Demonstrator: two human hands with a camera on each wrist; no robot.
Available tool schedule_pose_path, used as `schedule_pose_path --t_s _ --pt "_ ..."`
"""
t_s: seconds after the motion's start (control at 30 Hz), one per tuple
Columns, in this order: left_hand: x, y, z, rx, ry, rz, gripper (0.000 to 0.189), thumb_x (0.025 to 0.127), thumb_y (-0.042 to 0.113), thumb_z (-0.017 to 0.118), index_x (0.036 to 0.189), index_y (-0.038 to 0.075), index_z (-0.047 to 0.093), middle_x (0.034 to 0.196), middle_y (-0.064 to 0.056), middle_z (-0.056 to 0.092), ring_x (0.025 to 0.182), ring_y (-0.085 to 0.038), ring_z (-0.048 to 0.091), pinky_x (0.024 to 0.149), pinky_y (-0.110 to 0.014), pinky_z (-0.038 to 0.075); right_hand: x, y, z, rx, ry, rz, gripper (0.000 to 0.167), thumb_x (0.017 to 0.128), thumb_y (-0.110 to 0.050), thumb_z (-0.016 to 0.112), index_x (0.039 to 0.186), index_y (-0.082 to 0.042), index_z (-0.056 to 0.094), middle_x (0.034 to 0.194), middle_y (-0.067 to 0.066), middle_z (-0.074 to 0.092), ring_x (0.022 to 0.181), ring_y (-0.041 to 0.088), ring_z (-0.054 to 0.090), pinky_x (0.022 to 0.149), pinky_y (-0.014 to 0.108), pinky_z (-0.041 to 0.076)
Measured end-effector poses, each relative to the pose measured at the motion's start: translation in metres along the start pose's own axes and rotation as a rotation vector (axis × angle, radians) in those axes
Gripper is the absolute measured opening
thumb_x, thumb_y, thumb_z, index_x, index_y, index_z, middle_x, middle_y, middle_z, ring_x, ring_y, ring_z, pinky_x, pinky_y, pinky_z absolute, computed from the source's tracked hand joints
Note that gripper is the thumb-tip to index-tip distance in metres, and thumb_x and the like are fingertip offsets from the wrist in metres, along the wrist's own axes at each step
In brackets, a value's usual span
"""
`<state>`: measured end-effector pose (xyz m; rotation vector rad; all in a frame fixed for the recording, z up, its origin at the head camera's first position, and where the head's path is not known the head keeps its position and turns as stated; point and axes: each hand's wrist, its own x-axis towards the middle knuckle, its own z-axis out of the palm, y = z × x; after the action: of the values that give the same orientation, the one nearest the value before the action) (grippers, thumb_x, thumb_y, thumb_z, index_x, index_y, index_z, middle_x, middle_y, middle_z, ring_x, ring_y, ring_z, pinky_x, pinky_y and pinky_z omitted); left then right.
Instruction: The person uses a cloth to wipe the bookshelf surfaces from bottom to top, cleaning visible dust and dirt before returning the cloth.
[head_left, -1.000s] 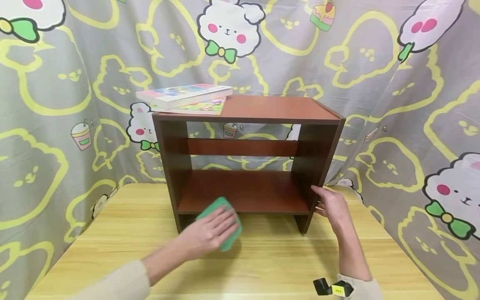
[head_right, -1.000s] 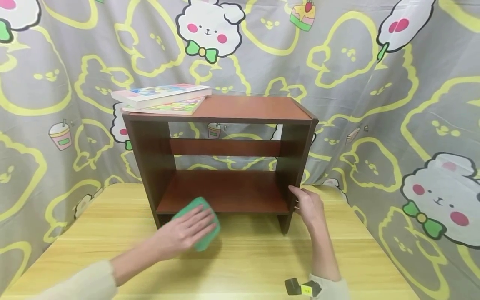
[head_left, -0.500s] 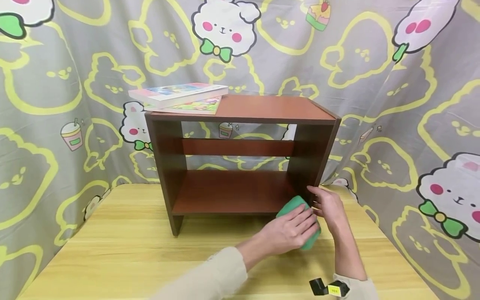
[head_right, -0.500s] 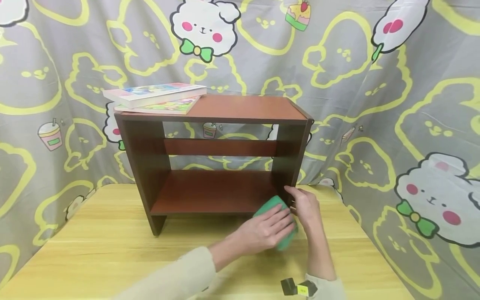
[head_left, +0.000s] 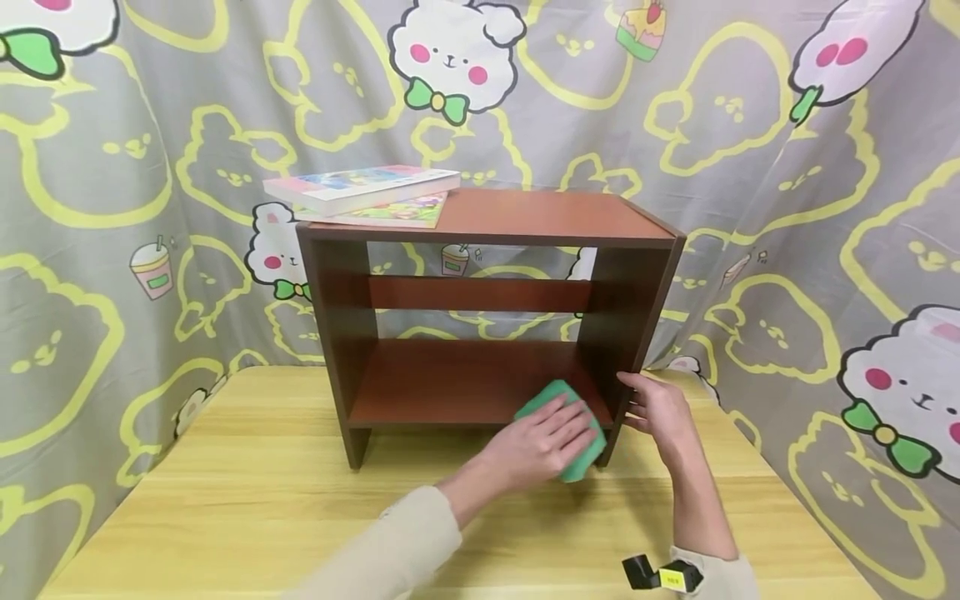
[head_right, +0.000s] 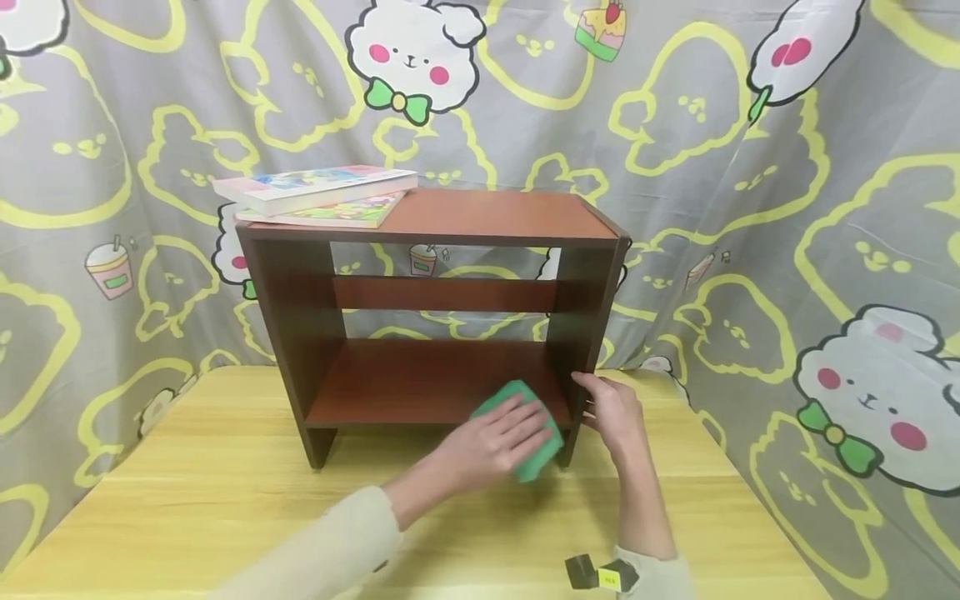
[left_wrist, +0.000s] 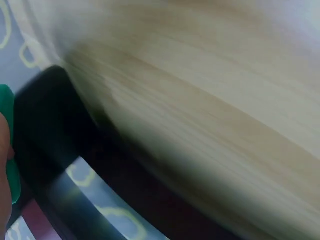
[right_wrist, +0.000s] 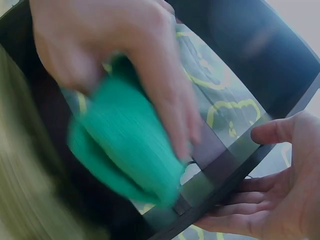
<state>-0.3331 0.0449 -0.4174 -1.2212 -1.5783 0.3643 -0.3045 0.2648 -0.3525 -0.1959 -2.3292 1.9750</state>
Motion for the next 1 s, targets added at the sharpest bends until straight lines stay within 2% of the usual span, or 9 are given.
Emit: schedule_pose_path --t_s 0.1,0.23,0.43,0.5,0.6,0.7,0.8,0.9,1.0 --pt "-0.029 -0.013 -0.012 0.000 0.025 -0.001 0.035 0.096 0.019 0.055 0.128 0.016 0.070 0.131 -0.005 0.070 0.127 -0.021 0.063 0.112 -0.040 0.045 0.000 0.000 0.001 -0.015 -0.014 0.004 0.058 0.103 -0.033 0.051 0.146 0.006 0.047 0.143 0.028 0.052 0.106 0.015 0.066 0.086 0.025 0.057" --pt "-0.069 -0.033 -0.033 -0.009 0.043 0.003 0.037 0.098 0.013 0.047 0.126 0.012 0.071 0.129 -0.009 0.070 0.125 -0.024 0.065 0.109 -0.041 0.048 0.000 0.000 0.001 -0.020 -0.026 0.007 0.059 0.104 -0.034 0.049 0.147 0.006 0.045 0.148 0.032 0.047 0.114 0.020 0.064 0.088 0.026 0.056" --pt "-0.129 -0.059 -0.068 -0.032 0.031 -0.031 0.040 0.099 0.007 0.040 0.123 0.006 0.072 0.126 -0.014 0.071 0.120 -0.028 0.067 0.103 -0.045 0.052 0.000 0.001 -0.003 -0.020 -0.065 0.009 0.061 0.105 -0.035 0.045 0.151 0.005 0.041 0.153 0.033 0.039 0.133 0.035 0.051 0.091 0.028 0.056" --pt "-0.146 -0.066 -0.078 -0.037 0.029 -0.045 0.040 0.099 0.003 0.039 0.122 0.005 0.072 0.125 -0.015 0.071 0.119 -0.029 0.068 0.101 -0.046 0.053 0.000 0.002 -0.006 -0.021 -0.078 0.007 0.062 0.106 -0.035 0.043 0.152 0.006 0.039 0.154 0.034 0.037 0.135 0.036 0.049 0.091 0.027 0.056" --pt "-0.168 -0.077 -0.091 -0.044 0.040 -0.055 0.040 0.099 -0.001 0.039 0.118 0.002 0.074 0.123 -0.018 0.072 0.115 -0.031 0.069 0.097 -0.048 0.055 -0.001 0.003 -0.010 -0.017 -0.079 0.006 0.062 0.106 -0.035 0.042 0.152 0.007 0.038 0.154 0.035 0.036 0.128 0.030 0.055 0.089 0.025 0.056" --pt "-0.187 -0.086 -0.106 -0.060 0.011 -0.059 0.042 0.102 -0.003 0.034 0.116 0.000 0.074 0.123 -0.019 0.071 0.114 -0.032 0.070 0.095 -0.049 0.055 -0.002 0.004 -0.010 -0.011 -0.082 0.002 0.061 0.106 -0.033 0.043 0.151 0.007 0.038 0.153 0.034 0.037 0.121 0.023 0.059 0.089 0.025 0.055" --pt "-0.202 -0.093 -0.121 -0.069 -0.065 -0.048 0.046 0.105 -0.002 0.028 0.116 0.000 0.073 0.124 -0.020 0.070 0.115 -0.032 0.069 0.097 -0.047 0.054 -0.002 0.005 -0.007 -0.005 -0.091 -0.004 0.060 0.106 -0.032 0.044 0.151 0.008 0.039 0.153 0.033 0.037 0.123 0.025 0.058 0.090 0.026 0.055" --pt "-0.204 -0.095 -0.128 -0.054 -0.138 -0.026 0.050 0.107 -0.002 0.025 0.117 0.000 0.073 0.126 -0.019 0.070 0.118 -0.030 0.068 0.100 -0.043 0.053 -0.001 0.005 -0.006 -0.005 -0.096 -0.004 0.060 0.106 -0.032 0.044 0.151 0.008 0.038 0.154 0.034 0.036 0.131 0.032 0.053 0.090 0.026 0.055" --pt "-0.198 -0.092 -0.126 -0.021 -0.165 -0.018 0.053 0.105 -0.003 0.022 0.116 0.001 0.074 0.124 -0.018 0.071 0.118 -0.030 0.067 0.102 -0.042 0.052 0.001 0.005 -0.006 -0.011 -0.098 -0.002 0.061 0.106 -0.033 0.044 0.151 0.008 0.038 0.154 0.035 0.035 0.135 0.037 0.048 0.089 0.026 0.056"
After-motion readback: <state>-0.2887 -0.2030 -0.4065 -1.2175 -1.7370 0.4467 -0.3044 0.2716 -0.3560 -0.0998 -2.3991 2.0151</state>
